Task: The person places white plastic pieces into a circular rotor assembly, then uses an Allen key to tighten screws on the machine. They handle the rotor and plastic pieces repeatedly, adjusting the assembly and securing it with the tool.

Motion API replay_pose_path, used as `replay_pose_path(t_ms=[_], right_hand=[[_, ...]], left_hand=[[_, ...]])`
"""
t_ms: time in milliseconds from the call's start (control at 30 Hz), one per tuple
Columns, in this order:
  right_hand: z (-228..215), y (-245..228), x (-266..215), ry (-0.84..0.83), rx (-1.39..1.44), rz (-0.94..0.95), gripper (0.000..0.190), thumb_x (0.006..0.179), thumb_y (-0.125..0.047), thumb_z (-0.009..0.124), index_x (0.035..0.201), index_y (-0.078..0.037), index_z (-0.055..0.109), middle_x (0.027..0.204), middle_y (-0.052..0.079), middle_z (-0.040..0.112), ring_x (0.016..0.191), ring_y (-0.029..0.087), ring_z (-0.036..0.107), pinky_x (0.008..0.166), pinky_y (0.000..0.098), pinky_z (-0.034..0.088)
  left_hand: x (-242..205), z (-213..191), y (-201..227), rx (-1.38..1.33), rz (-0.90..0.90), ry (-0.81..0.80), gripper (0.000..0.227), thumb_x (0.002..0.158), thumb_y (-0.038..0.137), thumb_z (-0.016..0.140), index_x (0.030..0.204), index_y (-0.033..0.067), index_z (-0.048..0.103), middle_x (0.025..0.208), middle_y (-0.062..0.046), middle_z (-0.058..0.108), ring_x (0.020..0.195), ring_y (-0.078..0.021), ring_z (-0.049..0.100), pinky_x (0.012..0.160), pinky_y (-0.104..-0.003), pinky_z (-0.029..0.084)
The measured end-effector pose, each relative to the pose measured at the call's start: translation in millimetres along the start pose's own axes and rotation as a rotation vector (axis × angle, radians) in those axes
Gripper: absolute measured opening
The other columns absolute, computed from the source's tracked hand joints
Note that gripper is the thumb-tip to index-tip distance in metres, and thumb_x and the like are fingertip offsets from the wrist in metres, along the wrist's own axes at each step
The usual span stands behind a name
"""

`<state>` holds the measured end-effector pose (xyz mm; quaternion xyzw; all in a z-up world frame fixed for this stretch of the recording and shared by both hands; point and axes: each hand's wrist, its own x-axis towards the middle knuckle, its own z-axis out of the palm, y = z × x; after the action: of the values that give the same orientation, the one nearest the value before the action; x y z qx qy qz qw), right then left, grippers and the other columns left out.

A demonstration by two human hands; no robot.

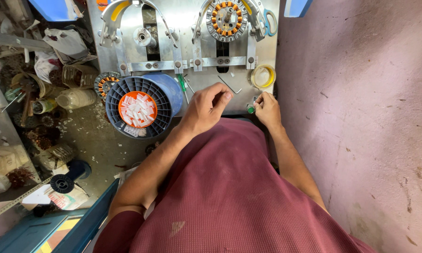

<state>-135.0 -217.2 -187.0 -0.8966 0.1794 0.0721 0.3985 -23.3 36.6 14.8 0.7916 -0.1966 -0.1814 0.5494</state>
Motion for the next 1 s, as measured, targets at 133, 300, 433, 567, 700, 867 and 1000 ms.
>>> replay_pose_path(t_ms=[133, 300, 433, 567, 700, 867, 1000], right_hand=[[-1, -1, 0, -0.006, -0.003, 0.009, 0.017, 0.084, -0.003, 0.075, 0.090, -0.002, 0.058, 0.089, 0.010, 0.063, 0.069, 0.022, 0.061, 0.068, 0.0373, 0.052], [-2, -2, 2, -0.010, -0.004, 0.008, 0.017, 0.084, -0.003, 0.074, 0.089, -0.001, 0.058, 0.088, 0.011, 0.063, 0.069, 0.022, 0.061, 0.068, 0.0377, 0.052], [-1, -1, 2, -0.012, -0.004, 0.020, 0.017, 0.083, -0.003, 0.075, 0.089, -0.001, 0.058, 0.088, 0.011, 0.063, 0.068, 0.023, 0.061, 0.068, 0.0379, 0.052], [1, 1, 2, -0.021, -0.014, 0.035, 0.018, 0.084, -0.004, 0.076, 0.089, -0.002, 0.059, 0.089, 0.010, 0.063, 0.069, 0.023, 0.061, 0.068, 0.0383, 0.051], [0, 0, 4, -0.023, -0.025, 0.027, 0.017, 0.083, -0.006, 0.075, 0.089, -0.003, 0.060, 0.090, 0.011, 0.064, 0.071, 0.024, 0.063, 0.070, 0.0383, 0.052], [-10, -24, 11, -0.080, -0.267, 0.085, 0.018, 0.082, -0.014, 0.080, 0.090, -0.004, 0.067, 0.096, 0.011, 0.072, 0.085, 0.029, 0.066, 0.072, 0.0420, 0.051], [-19, -81, 44, -0.186, 0.457, 0.290, 0.026, 0.095, -0.024, 0.069, 0.112, -0.003, 0.069, 0.098, 0.012, 0.074, 0.086, 0.022, 0.071, 0.079, 0.0369, 0.058]], left_hand=[[-5, 2, 7, -0.010, 0.111, -0.028, 0.026, 0.107, 0.025, 0.058, 0.097, 0.0012, 0.065, 0.081, -0.010, 0.066, 0.069, -0.0212, 0.065, 0.063, -0.035, 0.051], [-6, 11, 11, 0.017, 0.135, -0.029, 0.030, 0.107, 0.025, 0.057, 0.091, 0.0001, 0.062, 0.077, -0.012, 0.062, 0.066, -0.0238, 0.061, 0.062, -0.037, 0.048], [0, 14, 7, 0.006, 0.103, 0.019, 0.035, 0.108, 0.026, 0.055, 0.085, 0.0002, 0.059, 0.070, -0.011, 0.058, 0.060, -0.0212, 0.056, 0.058, -0.038, 0.043], [7, 8, 1, -0.041, 0.045, 0.087, 0.037, 0.109, 0.027, 0.053, 0.083, 0.0008, 0.058, 0.064, -0.009, 0.055, 0.056, -0.0180, 0.051, 0.054, -0.036, 0.041], [4, 9, 0, -0.033, 0.046, 0.081, 0.037, 0.108, 0.027, 0.053, 0.083, -0.0002, 0.058, 0.064, -0.011, 0.053, 0.054, -0.0182, 0.050, 0.052, -0.037, 0.039], [-4, 18, -4, 0.047, 0.024, 0.043, 0.037, 0.107, 0.028, 0.055, 0.082, 0.0006, 0.056, 0.067, -0.016, 0.056, 0.058, -0.0299, 0.057, 0.056, -0.042, 0.043], [-10, 21, -10, 0.125, -0.019, -0.002, 0.033, 0.104, 0.029, 0.057, 0.084, 0.0023, 0.060, 0.075, -0.018, 0.064, 0.069, -0.0393, 0.065, 0.062, -0.048, 0.048]])
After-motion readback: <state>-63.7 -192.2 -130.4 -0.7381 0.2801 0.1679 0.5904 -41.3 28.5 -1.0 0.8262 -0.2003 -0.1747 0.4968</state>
